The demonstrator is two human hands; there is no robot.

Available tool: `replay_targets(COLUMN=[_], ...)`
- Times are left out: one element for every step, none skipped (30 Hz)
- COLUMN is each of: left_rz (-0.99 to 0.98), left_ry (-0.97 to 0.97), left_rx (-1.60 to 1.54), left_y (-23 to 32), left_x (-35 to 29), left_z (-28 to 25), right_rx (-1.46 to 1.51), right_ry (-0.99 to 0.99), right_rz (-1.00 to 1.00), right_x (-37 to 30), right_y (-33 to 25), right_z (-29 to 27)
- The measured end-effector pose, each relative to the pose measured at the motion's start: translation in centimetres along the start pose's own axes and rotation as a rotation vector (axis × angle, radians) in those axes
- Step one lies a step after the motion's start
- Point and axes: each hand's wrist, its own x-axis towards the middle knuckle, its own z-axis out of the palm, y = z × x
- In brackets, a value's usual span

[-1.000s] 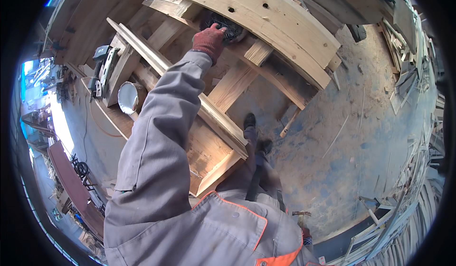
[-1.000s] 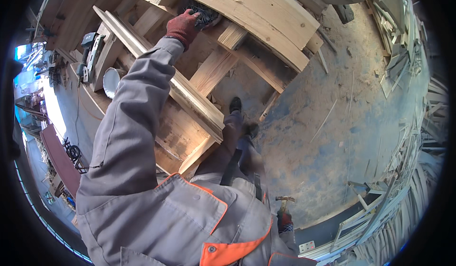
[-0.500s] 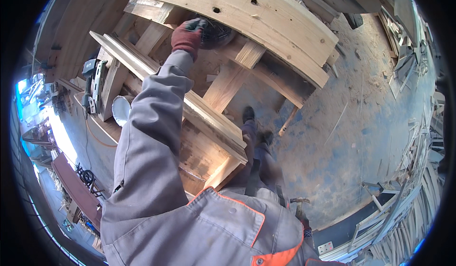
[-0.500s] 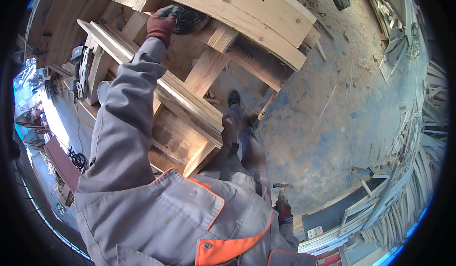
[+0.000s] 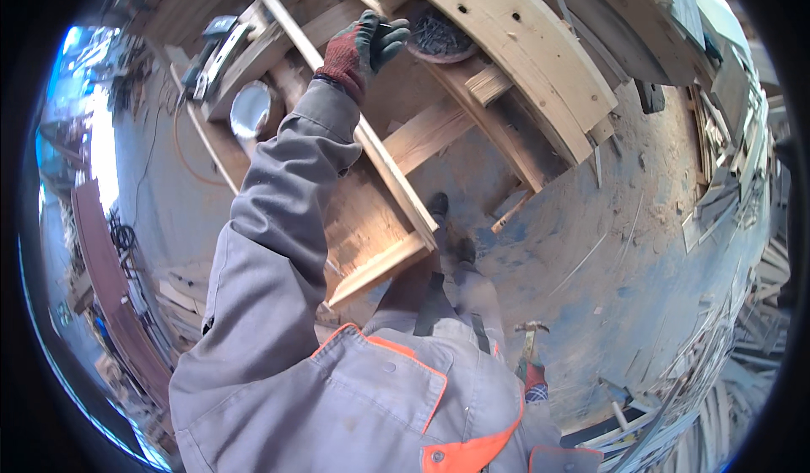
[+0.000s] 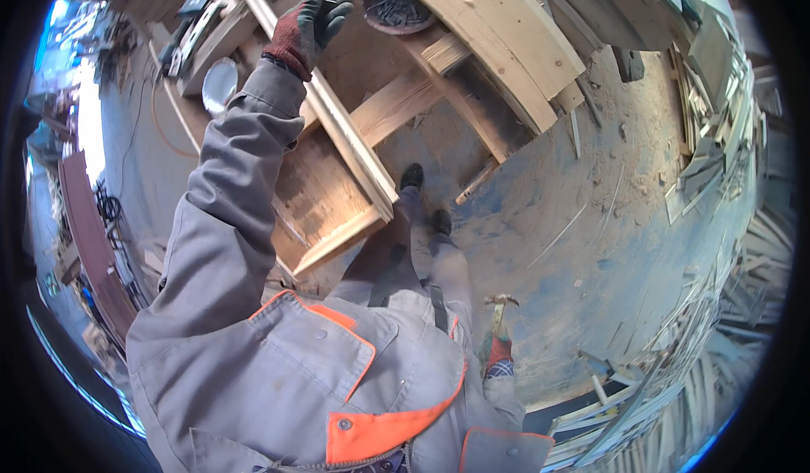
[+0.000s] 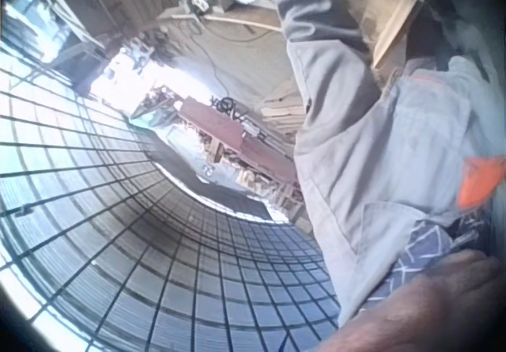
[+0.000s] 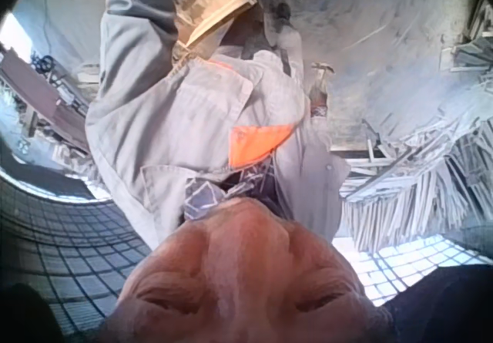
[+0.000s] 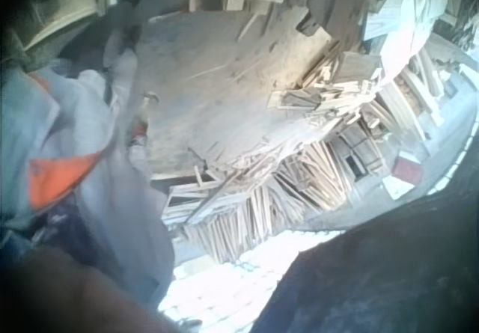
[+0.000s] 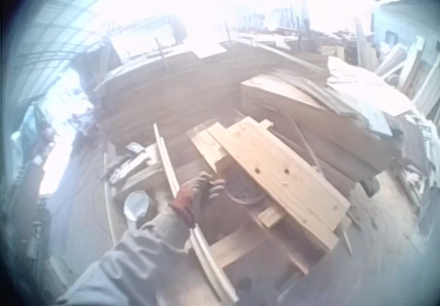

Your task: The person uses a nail gun to fasten a wooden frame, then hammers nails into the same frame. They pick up a long plank and place it as a shelf inside the frame. The work occurs in a cluttered woodworking area with scattered planks and tools.

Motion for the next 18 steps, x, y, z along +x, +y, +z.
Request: replay_targets(left_rz=[0.036, -0.019, -0.003, 0.009, 0.033, 0.07, 0.029, 0.067, 0.061, 0.093, 0.064, 0.066, 0.098, 0.07, 0.118, 0.139, 0.169, 0.197], left_ry=[0.02, 0.013, 0.042, 0.055, 0.06, 0.014, 0.105, 0.069, 0.153, 0.181, 0.352, 0.447, 0.545, 0.729, 0.782, 0.868, 0.932, 0.962], left_rx=[0.057, 0.051, 0.103, 0.117, 0.083, 0.041, 0.01, -0.075, -0.131, -0.202, -0.24, -0.305, -0.315, -0.333, -0.377, -0.433, -0.486, -0.524], left_y=[-0.2, -0.2, -0.9, -1.8, -3.1, -4.2, -5.4, -6.8, -8.1, -9.4, -10.5, -11.6, -12.6, -13.6, -14.6, -15.4, -16.3, -17.1], left_x=[-3.1, -6.3, -9.8, -13.4, -17.4, -21.5, -25.4, -29.2, -32.8, -36.3, -39.5, -42.5, -45.5, -48.2, -50.0, -52.1, -54.0, -55.4], left_z=[0.3, 0.3, 0.2, -0.1, -0.7, -1.8, -2.9, -4.1, -5.3, -6.6, -8.0, -9.4, -10.7, -12.0, -13.1, -14.1, -15.0, -15.9], right_rx=[-0.177, -0.428, -0.315, -0.253, -0.189, -0.132, -0.094, -0.066, -0.029, -0.075, -0.114, -0.121, -0.152, -0.23, -0.277, -0.306, -0.294, -0.309], right_ry=[0.061, 0.118, 0.057, 0.03, 0.004, -0.048, -0.043, -0.062, -0.123, -0.068, -0.057, -0.065, -0.061, -0.082, -0.111, -0.124, -0.172, -0.29], right_rz=[-0.122, -0.229, -0.246, -0.25, -0.249, -0.25, -0.196, -0.145, -0.114, -0.135, -0.177, -0.224, -0.28, -0.386, -0.487, -0.559, -0.591, -0.693], right_x=[1.6, 2.8, 3.8, 4.8, 5.2, 5.4, 5.2, 4.6, 3.7, 2.6, 1.4, 0.1, -1.2, -2.5, -3.8, -5.2, -6.5, -8.0], right_y=[-0.2, -0.5, -0.9, -1.8, -2.8, -4.2, -5.6, -7.4, -9.2, -10.9, -12.5, -14.0, -15.4, -16.6, -18.0, -19.0, -20.2, -21.1], right_z=[-0.8, -1.8, -2.9, -3.5, -4.1, -4.3, -4.4, -4.5, -4.2, -3.9, -3.4, -2.7, -1.9, -1.0, -0.2, 0.9, 1.9, 3.2])
